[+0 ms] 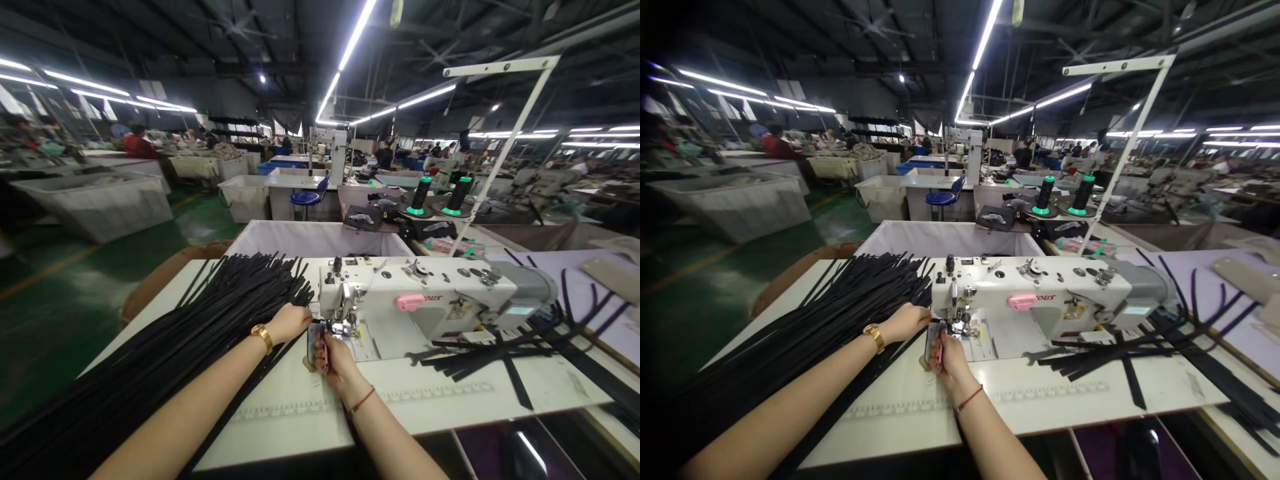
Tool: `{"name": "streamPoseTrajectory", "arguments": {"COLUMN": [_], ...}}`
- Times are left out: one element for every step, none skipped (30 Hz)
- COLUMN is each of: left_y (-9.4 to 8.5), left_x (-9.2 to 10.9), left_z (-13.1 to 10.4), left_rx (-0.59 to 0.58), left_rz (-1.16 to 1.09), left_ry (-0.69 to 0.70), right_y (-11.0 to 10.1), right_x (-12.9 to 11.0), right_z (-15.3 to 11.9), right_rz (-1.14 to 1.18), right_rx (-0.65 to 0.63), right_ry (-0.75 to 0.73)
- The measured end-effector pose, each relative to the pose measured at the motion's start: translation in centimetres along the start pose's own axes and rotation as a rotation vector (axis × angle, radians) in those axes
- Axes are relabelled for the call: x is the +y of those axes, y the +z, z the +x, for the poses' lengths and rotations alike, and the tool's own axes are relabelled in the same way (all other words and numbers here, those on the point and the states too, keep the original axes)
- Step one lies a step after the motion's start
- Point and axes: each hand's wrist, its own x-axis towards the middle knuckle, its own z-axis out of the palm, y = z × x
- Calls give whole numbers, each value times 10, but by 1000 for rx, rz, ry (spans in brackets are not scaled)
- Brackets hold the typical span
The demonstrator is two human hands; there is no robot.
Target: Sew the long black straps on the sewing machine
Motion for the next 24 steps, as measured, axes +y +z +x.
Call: {"name": "streamPoseTrajectory", "arguments": {"left_y": [0, 1, 1, 1, 1, 2, 2, 3, 4, 4, 5, 6, 6, 6, 5, 3, -1, -5, -11, -19, -28, -39, -51, -64], "left_x": [-1, -2, -3, -3, -4, -4, -4, -5, -5, -5, -5, -5, -5, -4, -3, -2, -2, -1, -2, -3, -6, -11, -17, -25], "left_z": [0, 0, 0, 1, 1, 2, 3, 3, 4, 4, 4, 4, 3, 2, 0, -3, -7, -11, -17, -24, -33, -44, -58, -75], "left_rx": [-4, -9, -13, -16, -19, -21, -23, -24, -23, -22, -19, -14, -6, 3, 15, 28, 44, 61, 77, 107, 167, 262, 390, 547], "left_rz": [-3, -6, -9, -12, -13, -14, -15, -17, -19, -21, -24, -26, -27, -28, -30, -32, -35, -39, -39, -48, -72, -110, -154, -204], "left_ry": [1, 2, 3, 3, 3, 3, 0, -2, -4, -6, -7, -8, -8, -6, -3, 4, 11, 20, 26, 30, 28, 17, -4, -39], "right_y": [0, 1, 1, 1, 1, 1, 2, 1, 1, 1, 0, 0, 0, -1, 0, 0, 1, 2, 3, 3, 4, 4, 3, 2], "right_x": [-2, -3, -5, -6, -8, -9, -10, -11, -11, -11, -10, -10, -9, -8, -7, -5, -4, -3, -1, 1, 3, 6, 8, 11], "right_z": [6, 10, 12, 14, 15, 16, 16, 17, 17, 18, 19, 20, 21, 21, 21, 20, 18, 14, 8, 1, -9, -19, -31, -44], "right_rz": [9, 12, 12, 12, 11, 9, 4, -1, -7, -14, -22, -30, -39, -48, -57, -64, -71, -77, -83, -88, -95, -106, -122, -145], "right_rx": [16, 29, 38, 39, 38, 37, 36, 37, 40, 45, 51, 57, 62, 67, 70, 72, 73, 72, 68, 59, 45, 19, -13, -47], "right_ry": [9, 15, 19, 22, 24, 25, 25, 23, 19, 11, -1, -15, -32, -50, -67, -82, -93, -103, -113, -120, -122, -122, -118, -113]}}
